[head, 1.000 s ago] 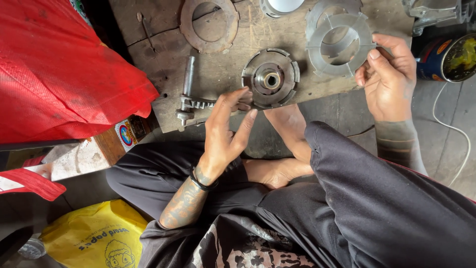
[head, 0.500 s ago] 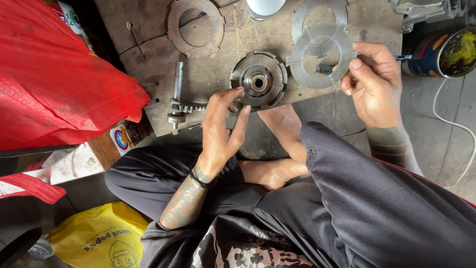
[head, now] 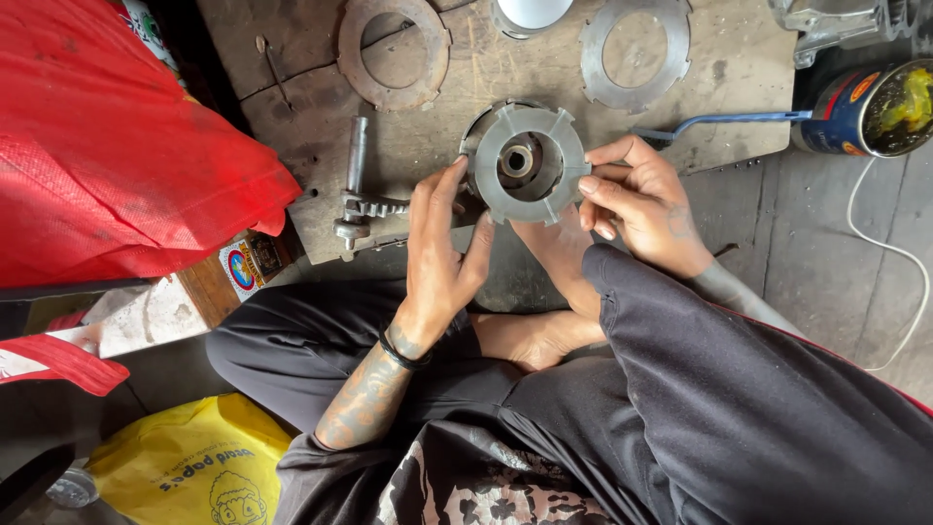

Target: Cleaning and inspecting motorcycle clutch plates and hub using a brush

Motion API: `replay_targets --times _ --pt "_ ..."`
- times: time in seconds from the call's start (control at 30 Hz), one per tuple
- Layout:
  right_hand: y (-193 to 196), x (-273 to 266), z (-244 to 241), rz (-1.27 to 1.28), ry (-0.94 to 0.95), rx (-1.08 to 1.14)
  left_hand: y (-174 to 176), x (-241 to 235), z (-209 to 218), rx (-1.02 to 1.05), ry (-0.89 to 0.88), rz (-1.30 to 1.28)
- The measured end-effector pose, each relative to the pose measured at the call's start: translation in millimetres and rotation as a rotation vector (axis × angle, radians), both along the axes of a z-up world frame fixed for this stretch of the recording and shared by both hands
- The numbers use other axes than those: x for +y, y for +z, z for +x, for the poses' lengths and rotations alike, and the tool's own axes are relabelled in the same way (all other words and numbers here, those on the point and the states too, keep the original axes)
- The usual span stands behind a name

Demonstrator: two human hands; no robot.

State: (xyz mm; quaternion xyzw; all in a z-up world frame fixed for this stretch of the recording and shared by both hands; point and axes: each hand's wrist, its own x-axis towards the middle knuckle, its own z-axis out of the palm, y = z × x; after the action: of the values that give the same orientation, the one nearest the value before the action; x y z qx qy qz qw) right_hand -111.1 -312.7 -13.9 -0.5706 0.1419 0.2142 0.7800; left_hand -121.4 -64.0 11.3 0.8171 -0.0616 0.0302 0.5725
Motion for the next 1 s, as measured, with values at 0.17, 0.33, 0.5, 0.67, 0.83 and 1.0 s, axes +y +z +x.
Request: replay_targets --times 0.17,0.33,0.5,0.67,0.83,1.0 --pt "-0.2 4.2 0.9 -0.034 0.013 0.013 -3.0 1.6 -4.2 0.015 -0.023 0.01" --pt "0.1 7.1 3.1 -0.081 0.03 0.035 -5.5 2.7 -10.0 0.029 -0.047 0.019" --pt "-3.4 5.5 2.3 -0.13 0.093 0.049 -8.9 5.4 -14.7 0.012 -0.063 -0.002" --pt "-1.2 2.5 0.7 -0.186 0.141 0.058 -7.3 5.9 -17.9 -0.003 -0.083 -0.042" --pt "3.7 7.9 -0.9 -0.16 0.133 0.071 -8.1 3.6 -19.5 -0.072 -0.083 -0.047" --pt "1.2 3.9 -0.9 -0.169 0.129 0.028 -8.9 0.6 -21.4 -0.087 -0.095 -0.062"
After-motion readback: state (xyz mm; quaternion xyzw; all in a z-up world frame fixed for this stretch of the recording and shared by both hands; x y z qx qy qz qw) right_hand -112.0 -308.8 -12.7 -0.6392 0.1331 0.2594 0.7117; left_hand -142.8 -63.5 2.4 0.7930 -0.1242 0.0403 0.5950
